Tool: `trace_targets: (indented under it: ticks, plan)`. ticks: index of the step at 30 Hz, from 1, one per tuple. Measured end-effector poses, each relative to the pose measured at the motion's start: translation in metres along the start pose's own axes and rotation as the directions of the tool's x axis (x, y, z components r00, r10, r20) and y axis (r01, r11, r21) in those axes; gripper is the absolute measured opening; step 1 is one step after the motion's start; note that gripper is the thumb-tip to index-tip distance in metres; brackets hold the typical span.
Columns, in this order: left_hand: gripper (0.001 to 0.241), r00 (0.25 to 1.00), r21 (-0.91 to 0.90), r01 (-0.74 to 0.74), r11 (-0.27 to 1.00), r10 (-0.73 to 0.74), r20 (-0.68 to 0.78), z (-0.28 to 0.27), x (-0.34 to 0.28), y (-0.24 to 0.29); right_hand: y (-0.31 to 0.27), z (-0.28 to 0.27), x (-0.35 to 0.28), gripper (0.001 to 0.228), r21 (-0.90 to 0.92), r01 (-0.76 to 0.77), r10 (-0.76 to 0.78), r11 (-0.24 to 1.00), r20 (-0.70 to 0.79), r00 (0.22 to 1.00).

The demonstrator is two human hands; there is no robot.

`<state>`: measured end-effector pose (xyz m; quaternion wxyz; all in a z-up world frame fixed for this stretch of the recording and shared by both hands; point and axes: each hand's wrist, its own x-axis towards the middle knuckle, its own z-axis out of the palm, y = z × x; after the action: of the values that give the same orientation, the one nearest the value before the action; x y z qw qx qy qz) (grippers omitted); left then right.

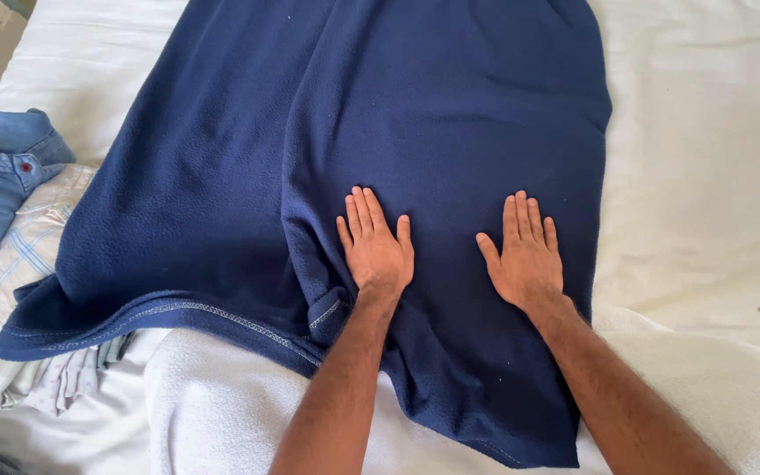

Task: The person folds a large dark blue bed sheet on a white bed surface. They smooth the fabric with both hands, fold the bottom edge up, and then fold the sides inward to create a neat rectangular shape.

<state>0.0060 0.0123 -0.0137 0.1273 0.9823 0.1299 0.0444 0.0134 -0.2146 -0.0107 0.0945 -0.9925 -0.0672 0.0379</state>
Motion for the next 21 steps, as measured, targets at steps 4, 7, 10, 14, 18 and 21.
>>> trace_targets:
  ticks: [4,7,10,14,18,21]
  plan:
    - [0.080,0.999,-0.033,0.024,0.999,-0.025,-0.036,0.001,-0.001,0.001,0.001,0.001,0.001,0.085,0.029,-0.012,0.013,1.000,-0.028,1.000]
    - [0.080,0.997,-0.060,0.029,0.998,-0.033,-0.066,0.003,0.000,0.000,0.001,-0.001,0.004,0.085,0.041,-0.050,0.050,0.998,-0.022,0.998]
    - [0.080,0.998,-0.050,0.020,0.999,-0.023,-0.061,0.001,0.002,-0.001,0.001,-0.001,0.007,0.085,0.068,-0.091,0.093,0.994,-0.030,0.995]
    - [0.077,0.996,-0.047,-0.090,0.995,0.089,-0.032,-0.009,-0.001,0.010,-0.005,-0.010,0.007,0.083,0.073,-0.001,0.008,0.997,-0.088,0.996]
    - [0.068,0.931,-0.069,-0.362,0.930,0.364,0.021,-0.006,0.013,0.024,-0.015,-0.009,0.020,0.073,0.094,0.260,-0.250,0.961,-0.110,0.962]
    - [0.064,0.881,-0.055,-0.462,0.885,0.465,0.083,-0.004,0.028,0.021,-0.015,-0.010,0.027,0.073,0.034,0.242,-0.241,0.970,-0.034,0.970]
